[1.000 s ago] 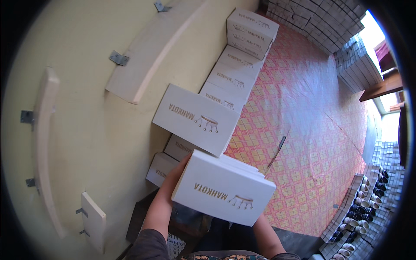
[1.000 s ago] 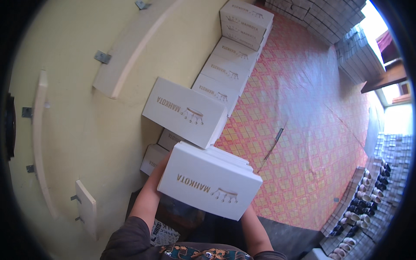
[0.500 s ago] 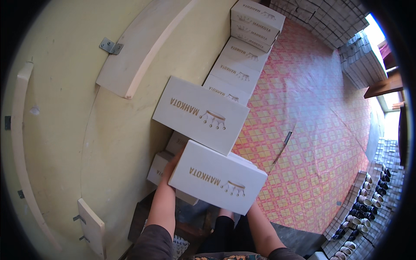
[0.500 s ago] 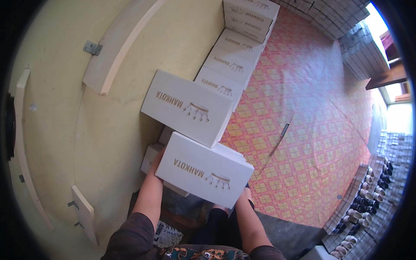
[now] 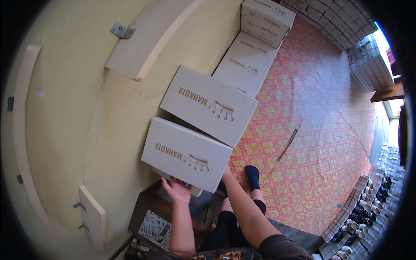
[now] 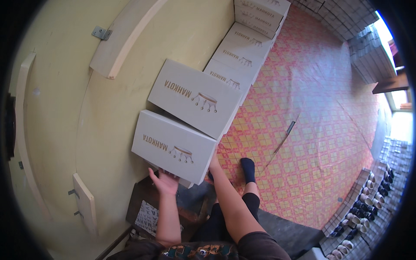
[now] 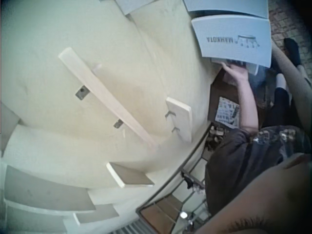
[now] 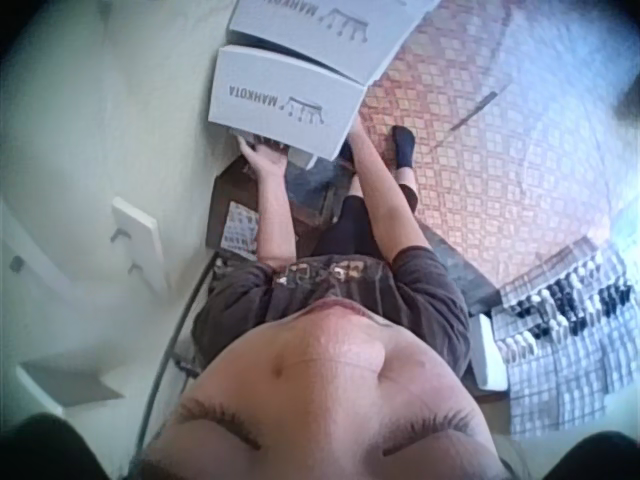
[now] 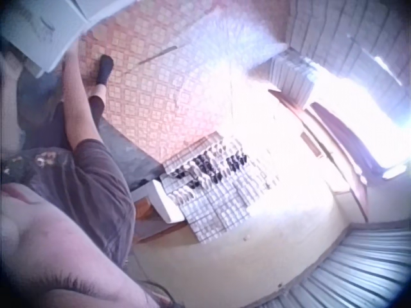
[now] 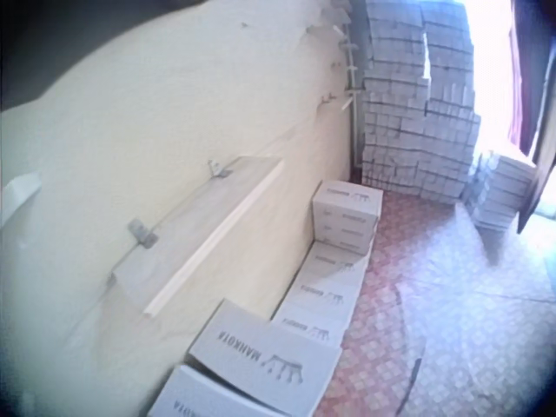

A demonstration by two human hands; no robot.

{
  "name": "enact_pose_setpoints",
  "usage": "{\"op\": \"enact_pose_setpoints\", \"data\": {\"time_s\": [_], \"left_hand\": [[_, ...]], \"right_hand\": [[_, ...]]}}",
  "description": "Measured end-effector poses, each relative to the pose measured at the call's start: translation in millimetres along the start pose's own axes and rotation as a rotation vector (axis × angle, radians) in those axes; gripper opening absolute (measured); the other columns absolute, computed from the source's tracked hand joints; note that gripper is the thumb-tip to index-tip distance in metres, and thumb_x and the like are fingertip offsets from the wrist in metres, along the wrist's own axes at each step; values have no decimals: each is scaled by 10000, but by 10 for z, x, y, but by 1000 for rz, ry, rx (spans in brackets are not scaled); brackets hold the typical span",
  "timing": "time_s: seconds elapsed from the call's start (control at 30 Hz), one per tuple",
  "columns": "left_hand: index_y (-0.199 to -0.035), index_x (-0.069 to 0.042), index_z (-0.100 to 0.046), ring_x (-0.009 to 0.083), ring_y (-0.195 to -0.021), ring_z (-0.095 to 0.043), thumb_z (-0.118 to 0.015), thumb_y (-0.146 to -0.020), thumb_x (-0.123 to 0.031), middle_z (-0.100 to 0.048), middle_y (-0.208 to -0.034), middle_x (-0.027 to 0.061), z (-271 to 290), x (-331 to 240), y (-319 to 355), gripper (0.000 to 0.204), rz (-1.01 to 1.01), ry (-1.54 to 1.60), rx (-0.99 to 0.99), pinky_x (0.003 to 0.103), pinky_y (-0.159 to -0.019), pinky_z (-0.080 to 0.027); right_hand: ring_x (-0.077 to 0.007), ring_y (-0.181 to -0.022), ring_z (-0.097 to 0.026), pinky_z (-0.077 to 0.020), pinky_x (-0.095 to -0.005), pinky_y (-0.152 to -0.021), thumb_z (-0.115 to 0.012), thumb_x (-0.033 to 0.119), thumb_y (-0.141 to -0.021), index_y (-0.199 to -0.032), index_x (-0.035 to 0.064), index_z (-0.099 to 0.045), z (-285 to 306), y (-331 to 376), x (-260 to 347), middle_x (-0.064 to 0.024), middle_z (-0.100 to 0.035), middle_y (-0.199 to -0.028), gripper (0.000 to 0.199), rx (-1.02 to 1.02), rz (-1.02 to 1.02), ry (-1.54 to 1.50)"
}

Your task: The person repeatedly picks up white cardboard boxes from a table and stacks them on the floor in a small room. The boxes are handled one at a time and placed in a growing pile against a wall.

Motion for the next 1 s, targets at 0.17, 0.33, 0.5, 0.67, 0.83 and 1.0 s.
{"op": "enact_pose_setpoints", "data": {"time_s": [0.17,0.33,0.5,0.67,0.83,1.0], "left_hand": [[-1376,-216,-132,254,-1215,-350,-475,-810,-567,-310,-1352,52,-162,451,231,749,-95,-357,-56,447,-941,-335],[-1390,-265,-22,289,-1224,-341,-506,-824,-527,-239,-1390,85,-36,533,34,790,-193,-413,-10,473,-871,-406],[-1376,-200,-180,287,-1195,-388,-469,-756,-670,-327,-1352,81,-125,521,155,830,-146,-577,-139,539,-889,-368],[-1364,-180,-254,298,-1205,-372,-428,-717,-739,-345,-1348,91,114,524,60,872,-131,-488,-135,555,-901,-342],[-1363,-176,-267,290,-1207,-377,-402,-726,-745,-360,-1346,88,-11,607,61,865,-117,-490,-163,543,-935,-307],[-1365,-175,-269,277,-1219,-363,-401,-743,-730,-358,-1350,86,-46,634,72,844,-125,-409,-72,532,-955,-292]], "right_hand": [[-225,-951,-549,-446,-370,-825,-399,469,-893,-1189,57,-460,161,-44,-39,-92,-543,-1080,512,-13,-29,-139],[-228,-1044,-519,-439,-352,-808,-402,461,-895,-1279,31,-383,340,384,60,-133,-486,-1201,576,-93,-191,300],[-227,-982,-555,-450,-309,-730,-507,424,-854,-1308,29,-361,897,989,67,-119,-517,-1171,619,110,-414,659],[-174,-856,-579,-465,-295,-689,-547,377,-837,-1211,9,-467,1940,1666,514,-107,-563,-1076,530,117,-537,834],[-176,-712,-593,-460,-290,-610,-505,258,-838,-1102,28,-545,3248,1981,837,-104,-598,-948,353,-165,-457,838],[-195,-731,-601,-420,-337,-619,-485,289,-850,-1122,79,-527,3381,2287,497,-103,-595,-984,347,-166,-632,800]]}}
Point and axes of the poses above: each hand's wrist, its own y-axis away from the middle knuckle, its own z-axis out of the back of the hand, x = y × z, the point moved 9 cm from there along -y, towards the middle knuckle
